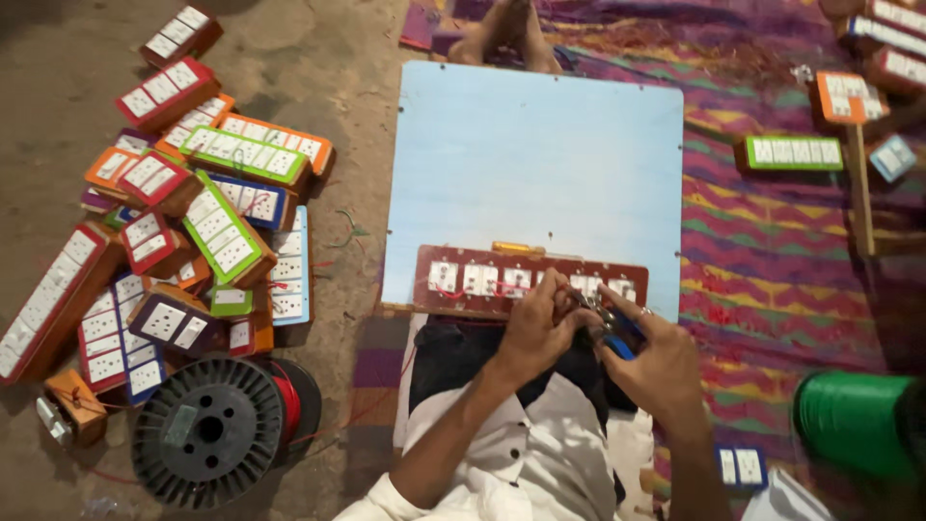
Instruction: The person sits on the floor and assembles a multi-gang electrical switchboard by connecting red wires between switches. They use a screwdriver to tighten terminals and pliers to cut wire segments, working on a wooden board placed on a lap desk.
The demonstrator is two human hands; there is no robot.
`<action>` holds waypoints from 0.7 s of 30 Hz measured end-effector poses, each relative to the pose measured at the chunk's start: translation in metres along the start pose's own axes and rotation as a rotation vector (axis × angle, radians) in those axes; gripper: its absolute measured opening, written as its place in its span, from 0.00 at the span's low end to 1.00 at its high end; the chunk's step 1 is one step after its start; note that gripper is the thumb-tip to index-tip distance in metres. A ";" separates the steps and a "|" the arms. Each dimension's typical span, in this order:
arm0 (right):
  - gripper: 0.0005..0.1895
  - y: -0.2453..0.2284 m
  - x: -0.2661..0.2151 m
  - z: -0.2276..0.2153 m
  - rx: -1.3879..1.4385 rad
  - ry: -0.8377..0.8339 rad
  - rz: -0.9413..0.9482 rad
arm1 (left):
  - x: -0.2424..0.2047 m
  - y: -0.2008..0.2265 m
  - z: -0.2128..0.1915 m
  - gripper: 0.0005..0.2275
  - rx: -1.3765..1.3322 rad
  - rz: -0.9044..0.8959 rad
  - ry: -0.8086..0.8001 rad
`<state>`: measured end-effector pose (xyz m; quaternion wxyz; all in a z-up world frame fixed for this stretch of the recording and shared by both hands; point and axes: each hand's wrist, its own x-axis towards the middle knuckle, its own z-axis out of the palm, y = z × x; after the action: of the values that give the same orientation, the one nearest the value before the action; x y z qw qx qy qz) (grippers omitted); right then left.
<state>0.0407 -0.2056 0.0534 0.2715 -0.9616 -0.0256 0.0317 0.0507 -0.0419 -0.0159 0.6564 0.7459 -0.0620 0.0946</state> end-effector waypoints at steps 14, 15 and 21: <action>0.26 0.035 0.011 0.026 0.912 -0.008 0.128 | -0.006 -0.003 0.017 0.22 -0.190 -0.103 0.148; 0.25 0.027 0.013 0.023 0.853 0.028 0.055 | -0.009 0.002 0.013 0.22 -0.221 -0.063 0.178; 0.30 -0.025 0.065 0.007 0.036 0.356 -0.348 | -0.025 0.025 -0.021 0.21 -0.331 0.031 0.291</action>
<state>0.1042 -0.1767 0.0576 0.2900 -0.9282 -0.1418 -0.1852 0.0196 -0.0252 0.0058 0.7705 0.6053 0.0072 0.1997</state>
